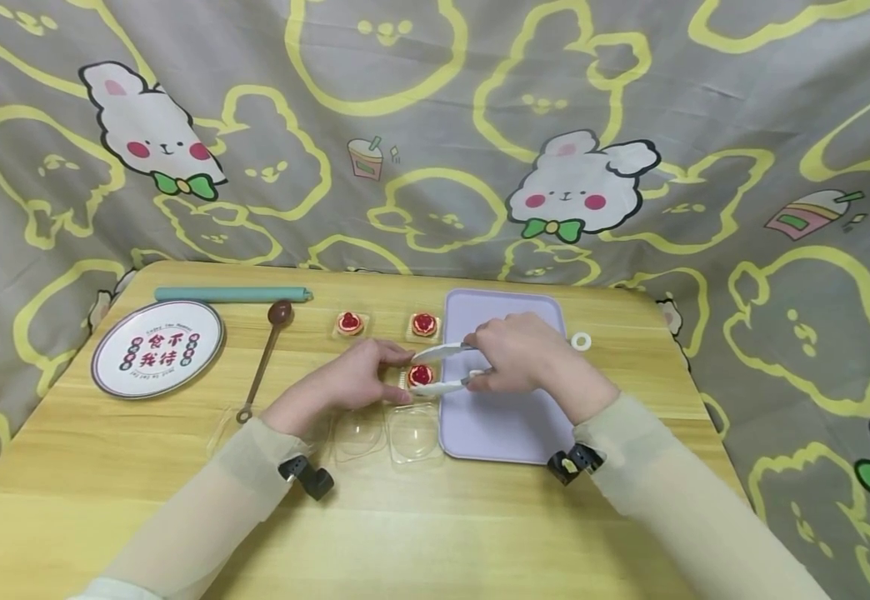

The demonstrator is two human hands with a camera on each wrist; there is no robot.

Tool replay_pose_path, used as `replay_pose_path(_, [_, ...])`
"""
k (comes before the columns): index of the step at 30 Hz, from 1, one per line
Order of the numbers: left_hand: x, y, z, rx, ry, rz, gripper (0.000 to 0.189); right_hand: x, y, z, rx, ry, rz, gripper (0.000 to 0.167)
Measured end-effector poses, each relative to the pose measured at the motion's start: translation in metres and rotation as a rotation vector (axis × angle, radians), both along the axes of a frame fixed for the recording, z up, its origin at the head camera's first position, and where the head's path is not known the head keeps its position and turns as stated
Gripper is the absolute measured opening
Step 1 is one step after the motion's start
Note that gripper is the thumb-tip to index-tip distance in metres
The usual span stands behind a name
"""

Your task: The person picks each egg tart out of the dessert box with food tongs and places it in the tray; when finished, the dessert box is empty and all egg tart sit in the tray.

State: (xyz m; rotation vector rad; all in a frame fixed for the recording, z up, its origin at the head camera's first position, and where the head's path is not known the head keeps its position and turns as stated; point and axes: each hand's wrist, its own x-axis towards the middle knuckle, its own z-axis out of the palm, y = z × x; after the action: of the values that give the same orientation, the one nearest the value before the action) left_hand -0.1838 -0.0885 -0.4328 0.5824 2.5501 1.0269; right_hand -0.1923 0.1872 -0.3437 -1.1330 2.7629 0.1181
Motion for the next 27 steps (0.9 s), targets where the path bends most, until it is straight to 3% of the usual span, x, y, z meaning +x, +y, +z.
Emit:
replay_pose_path(12, [0.000,0.000,0.000,-0.004,0.005,-0.010,0.078,0.002,-0.002,-0.003,0.025,-0.022,0.009,0.056])
replay_pose_path(27, [-0.001,0.000,-0.001,-0.001,-0.003,-0.010,0.078,0.002,0.011,-0.012,-0.089,-0.022,0.015,0.059])
